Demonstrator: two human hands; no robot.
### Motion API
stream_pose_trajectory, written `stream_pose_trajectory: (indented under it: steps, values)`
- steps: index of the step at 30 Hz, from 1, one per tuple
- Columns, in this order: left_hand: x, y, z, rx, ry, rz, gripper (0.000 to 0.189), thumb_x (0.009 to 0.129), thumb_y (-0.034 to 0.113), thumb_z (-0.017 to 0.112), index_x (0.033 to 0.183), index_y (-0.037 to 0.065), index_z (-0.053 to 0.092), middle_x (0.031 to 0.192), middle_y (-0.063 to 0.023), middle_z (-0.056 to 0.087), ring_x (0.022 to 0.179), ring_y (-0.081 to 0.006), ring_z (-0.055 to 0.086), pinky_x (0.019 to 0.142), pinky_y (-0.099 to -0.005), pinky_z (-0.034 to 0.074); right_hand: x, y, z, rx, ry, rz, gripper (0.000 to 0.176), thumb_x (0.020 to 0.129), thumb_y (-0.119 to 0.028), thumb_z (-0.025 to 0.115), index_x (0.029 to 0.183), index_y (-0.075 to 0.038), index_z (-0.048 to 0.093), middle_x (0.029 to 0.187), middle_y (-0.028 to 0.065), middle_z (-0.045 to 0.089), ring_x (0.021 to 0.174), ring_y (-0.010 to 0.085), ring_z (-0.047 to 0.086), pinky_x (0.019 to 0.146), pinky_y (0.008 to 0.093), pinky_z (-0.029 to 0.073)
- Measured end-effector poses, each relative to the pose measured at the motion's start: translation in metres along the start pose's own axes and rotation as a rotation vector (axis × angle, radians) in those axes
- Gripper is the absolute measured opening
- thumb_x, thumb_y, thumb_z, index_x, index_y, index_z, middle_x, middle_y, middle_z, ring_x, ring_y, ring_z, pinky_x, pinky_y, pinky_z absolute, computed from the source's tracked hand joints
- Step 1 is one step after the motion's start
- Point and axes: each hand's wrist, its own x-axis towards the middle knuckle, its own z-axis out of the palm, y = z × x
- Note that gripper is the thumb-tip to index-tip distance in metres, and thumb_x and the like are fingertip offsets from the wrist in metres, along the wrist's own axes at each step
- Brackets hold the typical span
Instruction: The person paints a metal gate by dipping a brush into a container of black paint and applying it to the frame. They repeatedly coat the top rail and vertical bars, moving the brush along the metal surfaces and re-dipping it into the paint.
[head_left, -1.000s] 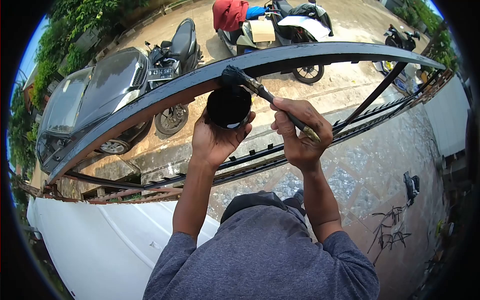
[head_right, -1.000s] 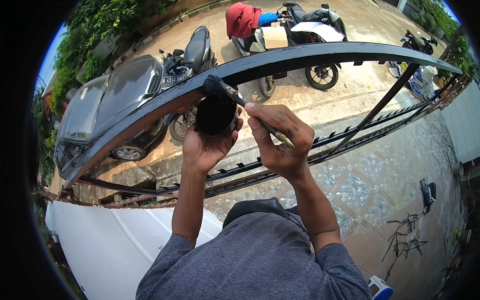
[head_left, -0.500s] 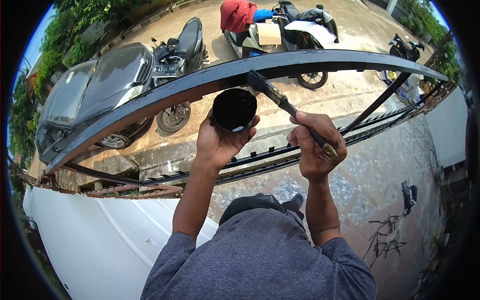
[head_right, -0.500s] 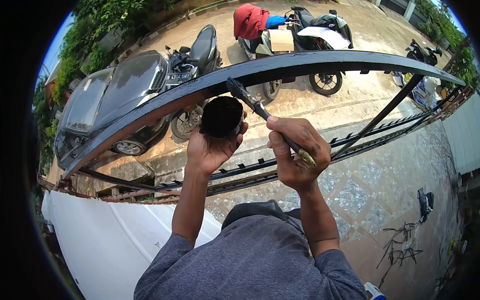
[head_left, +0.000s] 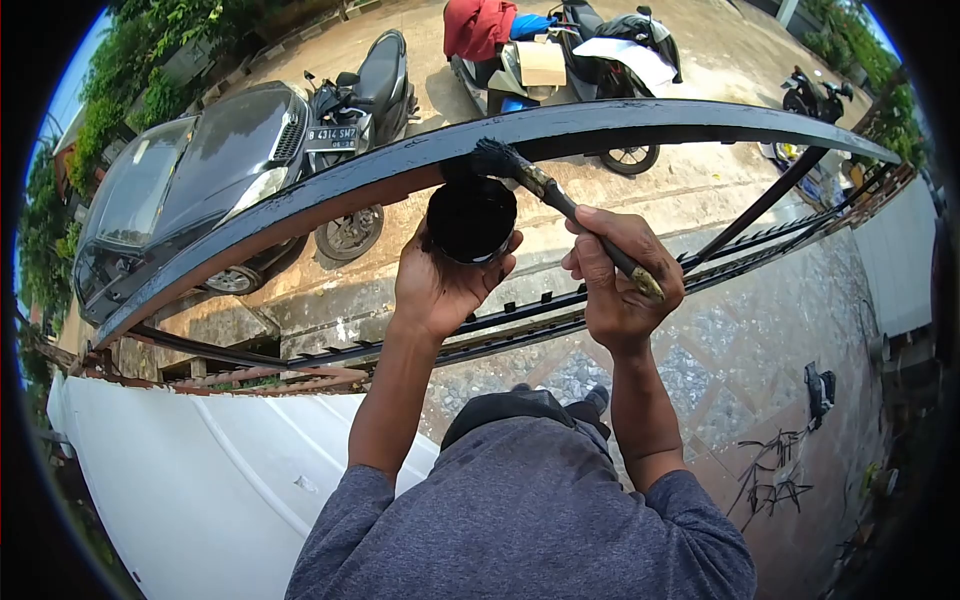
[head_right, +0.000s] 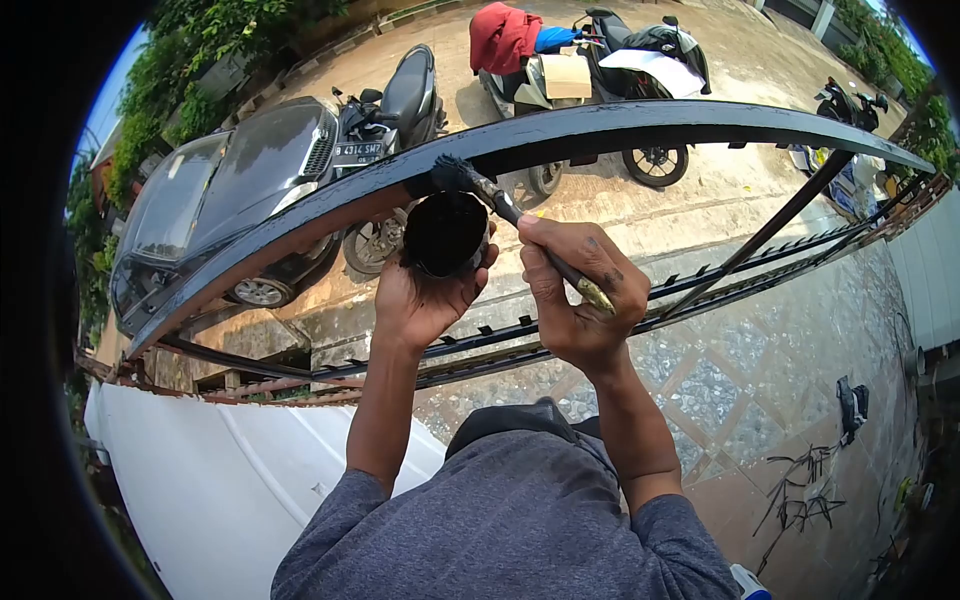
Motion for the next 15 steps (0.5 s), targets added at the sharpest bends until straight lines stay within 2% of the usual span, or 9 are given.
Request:
stream_pose_trajectory:
  steps: [1,6,8,9,11,13,14,15]
  values:
    - [0.001,0.001,0.001,0.023,0.027,0.006,0.055,0.105,0.044,0.028,0.140,0.006,0.049,0.126,-0.0218,0.062,0.114,-0.0430,0.062,0.086,-0.0514,0.058,-0.002,0.005,-0.006,0.023,-0.009,-0.110,0.023,0.091,0.007,0.061,0.113,0.004,0.068,0.091,0.0172,0.070,0.064,0.0132,0.067,0.053,0.0230,0.052]
    - [0.002,0.001,-0.005,-0.035,-0.013,-0.008,0.056,0.105,0.045,0.030,0.140,0.006,0.049,0.129,-0.0220,0.061,0.113,-0.0430,0.063,0.087,-0.0522,0.058,-0.002,0.010,0.003,0.034,-0.185,-0.171,0.025,0.088,0.007,0.066,0.112,0.002,0.069,0.092,0.0161,0.070,0.063,0.0135,0.066,0.054,0.0235,0.053]
    - [0.001,0.003,-0.003,-0.003,0.019,-0.016,0.056,0.106,0.045,0.030,0.140,0.005,0.049,0.129,-0.0217,0.061,0.113,-0.0430,0.062,0.087,-0.0527,0.058,-0.005,0.012,-0.005,0.009,-0.061,-0.023,0.024,0.082,0.008,0.070,0.105,0.000,0.072,0.094,0.0142,0.074,0.080,0.0217,0.072,0.067,0.0293,0.057]
    - [0.002,0.006,0.000,0.014,0.026,-0.012,0.056,0.106,0.045,0.030,0.140,0.005,0.049,0.129,-0.0216,0.060,0.113,-0.0430,0.062,0.087,-0.0529,0.057,-0.008,0.007,-0.014,0.008,-0.019,0.078,0.023,0.083,0.008,0.070,0.104,0.001,0.072,0.095,0.0145,0.074,0.080,0.0208,0.072,0.065,0.0296,0.057]
    - [0.003,0.006,0.002,0.001,0.008,-0.002,0.054,0.105,0.044,0.031,0.139,0.006,0.050,0.130,-0.0205,0.060,0.113,-0.0431,0.062,0.088,-0.0528,0.058,-0.016,0.005,-0.024,0.047,-0.005,0.090,0.025,0.082,0.008,0.070,0.105,-0.001,0.072,0.095,0.0128,0.074,0.079,0.0210,0.072,0.063,0.0302,0.058]
    - [0.003,0.005,0.001,-0.019,-0.029,-0.014,0.053,0.105,0.044,0.033,0.139,0.007,0.050,0.130,-0.0198,0.060,0.112,-0.0431,0.063,0.088,-0.0530,0.058,-0.009,-0.001,-0.010,0.052,-0.134,-0.093,0.026,0.080,0.007,0.072,0.105,-0.001,0.073,0.093,0.0120,0.073,0.079,0.0207,0.072,0.064,0.0302,0.058]
    - [0.005,0.005,0.000,-0.022,0.016,0.010,0.052,0.105,0.043,0.035,0.137,0.006,0.051,0.130,-0.0199,0.060,0.112,-0.0433,0.062,0.088,-0.0531,0.058,0.001,-0.007,-0.002,0.042,-0.180,-0.174,0.028,0.079,0.007,0.073,0.106,-0.002,0.073,0.092,0.0114,0.074,0.080,0.0219,0.073,0.067,0.0306,0.058]
    - [0.006,0.004,-0.001,-0.027,0.065,0.027,0.051,0.104,0.043,0.037,0.136,0.005,0.051,0.130,-0.0200,0.060,0.112,-0.0435,0.062,0.088,-0.0532,0.058,0.003,-0.005,0.003,0.031,-0.199,-0.168,0.028,0.079,0.006,0.073,0.106,-0.001,0.072,0.091,0.0131,0.073,0.081,0.0227,0.073,0.068,0.0305,0.057]
